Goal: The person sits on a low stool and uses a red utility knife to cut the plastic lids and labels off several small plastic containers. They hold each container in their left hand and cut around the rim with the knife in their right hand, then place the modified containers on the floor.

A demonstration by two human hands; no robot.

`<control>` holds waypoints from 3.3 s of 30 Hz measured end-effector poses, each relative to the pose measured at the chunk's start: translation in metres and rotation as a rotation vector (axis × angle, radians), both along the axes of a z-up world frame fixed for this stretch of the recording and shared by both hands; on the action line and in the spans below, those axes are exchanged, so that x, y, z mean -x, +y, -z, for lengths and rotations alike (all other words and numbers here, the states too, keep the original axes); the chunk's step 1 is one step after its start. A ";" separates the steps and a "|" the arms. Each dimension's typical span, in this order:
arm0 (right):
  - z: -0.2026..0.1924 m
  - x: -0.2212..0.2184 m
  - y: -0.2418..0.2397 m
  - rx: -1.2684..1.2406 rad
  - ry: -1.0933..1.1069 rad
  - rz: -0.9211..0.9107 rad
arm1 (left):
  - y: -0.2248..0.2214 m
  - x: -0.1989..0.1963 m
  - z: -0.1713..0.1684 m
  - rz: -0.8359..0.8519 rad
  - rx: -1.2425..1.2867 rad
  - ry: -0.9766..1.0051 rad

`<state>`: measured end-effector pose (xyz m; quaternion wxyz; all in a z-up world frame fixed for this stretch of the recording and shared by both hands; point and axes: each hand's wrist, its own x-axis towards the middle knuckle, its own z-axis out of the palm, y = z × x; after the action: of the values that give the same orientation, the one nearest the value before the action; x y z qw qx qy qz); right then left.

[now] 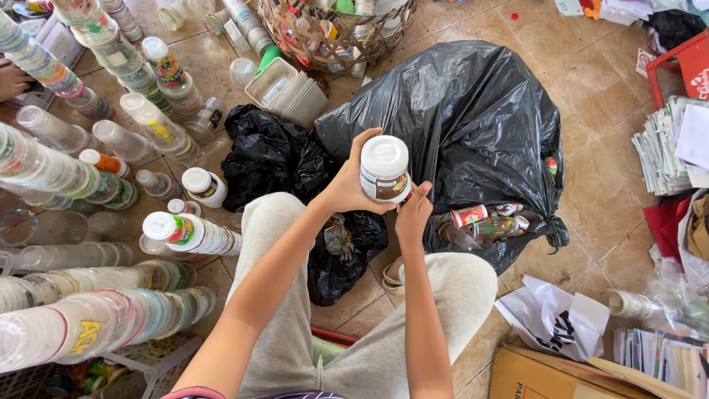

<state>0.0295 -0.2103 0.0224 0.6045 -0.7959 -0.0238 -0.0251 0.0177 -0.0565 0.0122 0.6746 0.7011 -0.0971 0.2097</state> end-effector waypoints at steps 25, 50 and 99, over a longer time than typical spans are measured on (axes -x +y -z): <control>0.028 -0.009 -0.021 -0.129 -0.199 -0.221 | 0.023 0.005 -0.012 0.118 -0.158 -0.023; 0.038 -0.015 0.008 -0.192 -0.067 -0.232 | 0.058 0.010 -0.017 0.023 0.054 -0.213; 0.020 0.026 0.010 0.619 -0.430 -0.304 | -0.006 -0.003 -0.046 0.011 1.367 0.454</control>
<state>0.0037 -0.2006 0.0027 0.3143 -0.9044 -0.2733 -0.0928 0.0208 -0.0629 0.0579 0.9671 0.1476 0.1952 0.0692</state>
